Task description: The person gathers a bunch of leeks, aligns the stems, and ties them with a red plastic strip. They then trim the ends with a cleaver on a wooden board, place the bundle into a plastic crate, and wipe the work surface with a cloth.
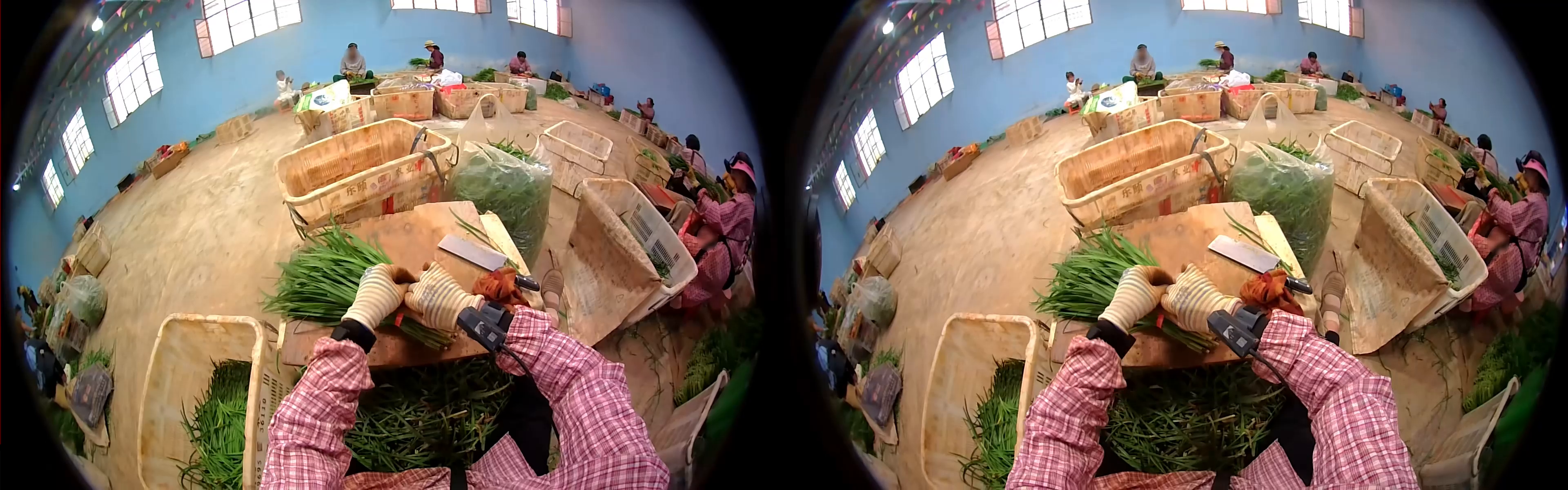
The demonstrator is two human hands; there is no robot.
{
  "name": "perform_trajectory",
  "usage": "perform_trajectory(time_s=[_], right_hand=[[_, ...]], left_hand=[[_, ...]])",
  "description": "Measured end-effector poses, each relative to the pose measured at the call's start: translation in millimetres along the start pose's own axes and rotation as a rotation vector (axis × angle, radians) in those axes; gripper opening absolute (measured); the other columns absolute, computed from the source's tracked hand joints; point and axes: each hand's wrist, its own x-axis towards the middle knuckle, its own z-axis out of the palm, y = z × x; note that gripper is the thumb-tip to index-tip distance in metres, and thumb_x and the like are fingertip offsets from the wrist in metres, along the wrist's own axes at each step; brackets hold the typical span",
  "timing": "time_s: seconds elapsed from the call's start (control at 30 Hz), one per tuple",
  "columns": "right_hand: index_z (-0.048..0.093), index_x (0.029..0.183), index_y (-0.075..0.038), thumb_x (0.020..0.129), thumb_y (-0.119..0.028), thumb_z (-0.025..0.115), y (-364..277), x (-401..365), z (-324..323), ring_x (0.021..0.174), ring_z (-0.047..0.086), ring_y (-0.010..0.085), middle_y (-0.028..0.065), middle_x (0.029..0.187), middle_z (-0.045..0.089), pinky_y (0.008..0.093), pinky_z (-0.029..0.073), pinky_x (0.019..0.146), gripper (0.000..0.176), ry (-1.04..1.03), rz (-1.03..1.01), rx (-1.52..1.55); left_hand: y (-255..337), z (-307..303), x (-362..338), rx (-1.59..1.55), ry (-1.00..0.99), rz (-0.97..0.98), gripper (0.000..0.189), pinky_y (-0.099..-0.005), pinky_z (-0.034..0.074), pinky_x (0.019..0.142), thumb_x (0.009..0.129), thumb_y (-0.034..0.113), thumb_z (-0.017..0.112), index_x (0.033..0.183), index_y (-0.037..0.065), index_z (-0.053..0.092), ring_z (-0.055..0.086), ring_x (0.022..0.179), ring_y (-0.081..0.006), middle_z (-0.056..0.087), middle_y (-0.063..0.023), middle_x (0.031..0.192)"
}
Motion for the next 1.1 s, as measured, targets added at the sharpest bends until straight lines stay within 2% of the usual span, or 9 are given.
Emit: perform_trajectory(time_s=[0.17, 0.27, 0.53, 0.67, 0.77, 0.87, 0.93, 1.03, 1.1], right_hand=[[0.065, 0.069, -0.014, 0.088, -0.036, 0.061, -13.2, 3.8, 2.2, 0.063, 0.066, 0.0312, 0.0104, 0.064, 0.065, 0.0512, 0.045, 0.073, 0.029, 0.062, 0.235, 0.201], [0.062, 0.070, -0.013, 0.081, -0.029, 0.066, -21.5, 5.7, -6.7, 0.067, 0.063, 0.0314, 0.0088, 0.066, 0.063, 0.0474, 0.044, 0.074, 0.020, 0.043, 0.252, 0.140], [0.070, 0.078, -0.009, 0.087, -0.032, 0.063, -40.2, 5.5, -13.7, 0.069, 0.067, 0.0344, 0.0141, 0.072, 0.068, 0.0478, 0.046, 0.073, 0.025, 0.065, 0.556, 0.205], [0.071, 0.085, -0.010, 0.092, -0.034, 0.058, -33.7, 0.4, -5.2, 0.070, 0.066, 0.0397, 0.0178, 0.077, 0.069, 0.0520, 0.049, 0.066, 0.028, 0.093, 0.612, 0.279], [0.070, 0.111, -0.012, 0.095, -0.033, 0.052, -23.6, -5.2, -13.9, 0.085, 0.067, 0.0407, 0.0217, 0.092, 0.069, 0.0488, 0.053, 0.074, 0.032, -0.002, 0.613, 0.604], [0.069, 0.108, -0.007, 0.095, -0.027, 0.052, 2.3, -12.5, 2.1, 0.086, 0.068, 0.0389, 0.0220, 0.095, 0.070, 0.0461, 0.054, 0.073, 0.029, -0.073, 0.482, 0.688], [0.069, 0.102, -0.005, 0.095, -0.024, 0.052, 20.0, -21.2, -0.1, 0.086, 0.068, 0.0392, 0.0213, 0.091, 0.070, 0.0458, 0.054, 0.074, 0.026, -0.020, 0.377, 0.907], [0.067, 0.105, -0.003, 0.093, -0.015, 0.058, 16.1, -22.2, -7.7, 0.089, 0.069, 0.0383, 0.0204, 0.090, 0.070, 0.0430, 0.054, 0.073, 0.019, 0.133, 0.666, 0.607], [0.066, 0.106, -0.002, 0.092, -0.013, 0.060, 12.8, -17.7, -3.2, 0.089, 0.069, 0.0384, 0.0206, 0.092, 0.070, 0.0420, 0.054, 0.073, 0.019, 0.236, 0.584, 0.699]], left_hand=[[-1.6, -5.3, 3.4, -0.330, -0.095, -0.178, 0.023, -0.0315, 0.056, 0.063, 0.079, 0.010, 0.080, 0.097, -0.003, 0.075, 0.067, 0.071, -0.0143, 0.074, -0.0090, 0.084], [-5.6, -5.7, 6.3, -0.339, -0.109, -0.170, 0.025, -0.0313, 0.057, 0.063, 0.078, 0.010, 0.081, 0.098, -0.003, 0.075, 0.066, 0.071, -0.0147, 0.074, -0.0101, 0.085], [-9.4, -10.4, 9.6, -0.236, -0.189, -0.064, 0.020, -0.0281, 0.054, 0.069, 0.080, 0.009, 0.075, 0.097, -0.001, 0.069, 0.064, 0.077, -0.0125, 0.071, -0.0060, 0.087], [-17.7, -25.4, -8.9, -0.590, -0.484, 0.105, 0.062, -0.0294, 0.054, 0.081, 0.081, -0.011, 0.054, 0.141, 0.004, 0.047, 0.065, 0.090, -0.0141, 0.069, -0.0115, 0.110], [-17.9, -9.4, -27.9, -0.479, -0.324, 0.122, 0.082, -0.0268, 0.054, 0.073, 0.075, -0.016, 0.053, 0.151, 0.008, 0.036, 0.063, 0.083, -0.0137, 0.068, -0.0111, 0.111], [-19.7, 15.9, -23.1, 0.021, 0.004, 0.136, 0.070, -0.0318, 0.055, 0.079, 0.079, -0.007, 0.063, 0.145, 0.009, 0.045, 0.070, 0.090, -0.0197, 0.073, -0.0158, 0.107], [-21.0, 21.4, -26.4, -0.170, 0.017, 0.146, 0.065, -0.0346, 0.054, 0.083, 0.080, -0.004, 0.067, 0.142, 0.006, 0.049, 0.072, 0.091, -0.0261, 0.073, -0.0178, 0.105], [-24.0, 23.3, -24.1, -0.302, 0.050, 0.163, 0.061, -0.0363, 0.054, 0.085, 0.082, -0.005, 0.064, 0.141, 0.003, 0.049, 0.071, 0.094, -0.0316, 0.074, -0.0179, 0.098], [-28.3, 25.0, -22.8, -0.226, 0.073, 0.196, 0.060, -0.0359, 0.054, 0.084, 0.083, -0.005, 0.062, 0.140, 0.004, 0.049, 0.071, 0.094, -0.0320, 0.073, -0.0180, 0.097]])
